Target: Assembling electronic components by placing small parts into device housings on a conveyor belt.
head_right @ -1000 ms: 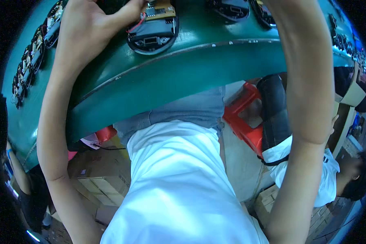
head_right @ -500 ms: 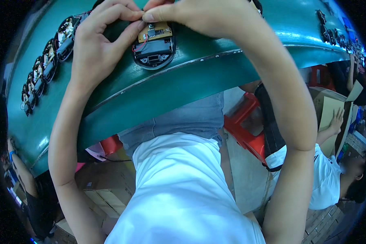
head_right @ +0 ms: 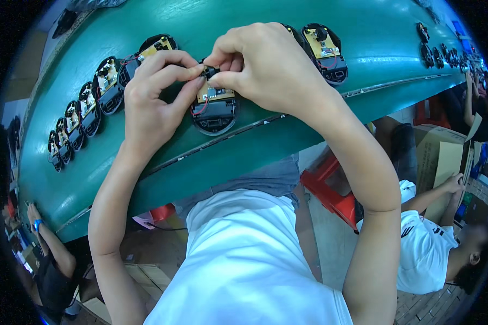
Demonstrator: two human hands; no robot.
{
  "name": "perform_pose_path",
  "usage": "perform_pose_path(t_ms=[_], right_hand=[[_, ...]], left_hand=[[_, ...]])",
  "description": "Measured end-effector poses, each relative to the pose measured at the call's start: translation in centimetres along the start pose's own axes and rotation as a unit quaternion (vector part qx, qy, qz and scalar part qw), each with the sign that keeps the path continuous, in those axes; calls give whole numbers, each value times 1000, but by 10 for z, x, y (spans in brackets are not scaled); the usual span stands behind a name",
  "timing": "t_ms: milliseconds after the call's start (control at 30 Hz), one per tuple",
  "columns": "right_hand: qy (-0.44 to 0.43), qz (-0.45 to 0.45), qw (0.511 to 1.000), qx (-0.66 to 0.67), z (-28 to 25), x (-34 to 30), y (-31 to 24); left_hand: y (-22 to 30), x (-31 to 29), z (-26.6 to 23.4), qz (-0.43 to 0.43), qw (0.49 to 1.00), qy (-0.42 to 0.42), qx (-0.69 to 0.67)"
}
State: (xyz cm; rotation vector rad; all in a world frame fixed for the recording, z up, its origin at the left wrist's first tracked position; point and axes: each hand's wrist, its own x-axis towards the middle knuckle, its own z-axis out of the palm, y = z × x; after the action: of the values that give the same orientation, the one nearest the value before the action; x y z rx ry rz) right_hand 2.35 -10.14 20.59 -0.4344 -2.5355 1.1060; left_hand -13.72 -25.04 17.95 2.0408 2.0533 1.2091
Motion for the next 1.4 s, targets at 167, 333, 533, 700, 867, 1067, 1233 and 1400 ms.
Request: perform_pose_path(t_ms=[167, 333, 533, 700, 867, 1067, 1233, 1400], right_hand=[[-5, -44, 999, -32, -6, 0, 6], [39, -58, 996, -58, 1, -5, 5], [-6, -86, 995, -41, -11, 4, 9], [-57, -90, 990, -90, -16, 12, 10], [-65, -30, 997, 13, -19, 9, 6], [-67, -75, 986, -130, -22, 8, 0], [-103, 27, 994, 19, -38, 2, -10], [7, 19, 993, 115, -19, -6, -5]], left_hand=[[3, 4, 0, 2, 1000, -10, 5], [6, 10, 3, -13, 999, -25, 17], [7, 15, 2, -27, 998, -52, 2], [9, 15, -1, -39, 997, -70, 11], [13, 16, -1, -27, 997, -77, -13], [12, 13, 1, -28, 997, -73, 8], [10, 18, 2, -18, 998, -65, -16], [3, 11, 4, -30, 997, -66, -33]])
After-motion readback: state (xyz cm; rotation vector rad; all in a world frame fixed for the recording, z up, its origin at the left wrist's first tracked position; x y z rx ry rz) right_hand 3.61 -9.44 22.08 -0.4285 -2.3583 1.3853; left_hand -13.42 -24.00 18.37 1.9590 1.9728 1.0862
